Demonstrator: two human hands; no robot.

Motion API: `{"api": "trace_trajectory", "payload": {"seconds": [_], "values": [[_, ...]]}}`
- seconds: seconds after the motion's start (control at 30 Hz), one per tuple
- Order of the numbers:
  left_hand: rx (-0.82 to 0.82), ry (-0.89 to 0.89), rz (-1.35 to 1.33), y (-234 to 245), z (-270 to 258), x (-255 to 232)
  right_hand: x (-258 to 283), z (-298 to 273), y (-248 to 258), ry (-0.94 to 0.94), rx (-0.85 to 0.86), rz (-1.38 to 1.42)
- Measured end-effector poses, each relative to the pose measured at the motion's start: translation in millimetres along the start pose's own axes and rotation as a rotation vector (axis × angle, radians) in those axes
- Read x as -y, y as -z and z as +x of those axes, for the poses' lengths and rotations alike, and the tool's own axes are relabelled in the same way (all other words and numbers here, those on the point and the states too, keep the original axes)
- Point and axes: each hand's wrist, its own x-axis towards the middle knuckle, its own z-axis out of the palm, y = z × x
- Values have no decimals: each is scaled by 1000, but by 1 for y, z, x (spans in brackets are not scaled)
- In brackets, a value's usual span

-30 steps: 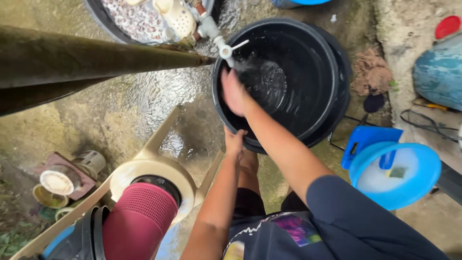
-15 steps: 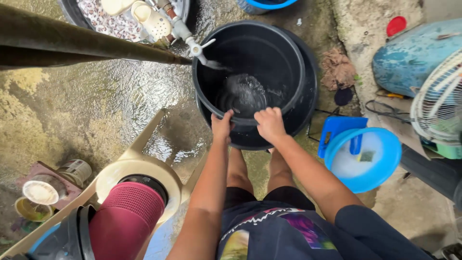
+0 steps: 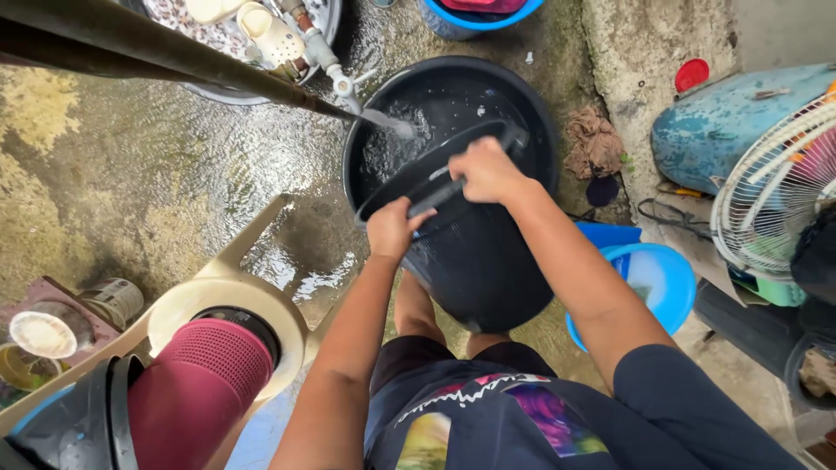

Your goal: Clean and stack various plastic buckets and trash bins.

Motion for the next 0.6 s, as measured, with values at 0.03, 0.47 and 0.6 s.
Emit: {"api": "trace_trajectory", "payload": {"seconds": [0.03,0.47,0.6], "values": [[2,0,-3,1,0,1,6,-10,25,-2,3,-1],[8,522,-736,-44,-41,98,-193,-290,-94,-1038,-146,1120],[-16,606,-914,-53,-31,93,-225,-352,-182,-1037,-442,1640]]}}
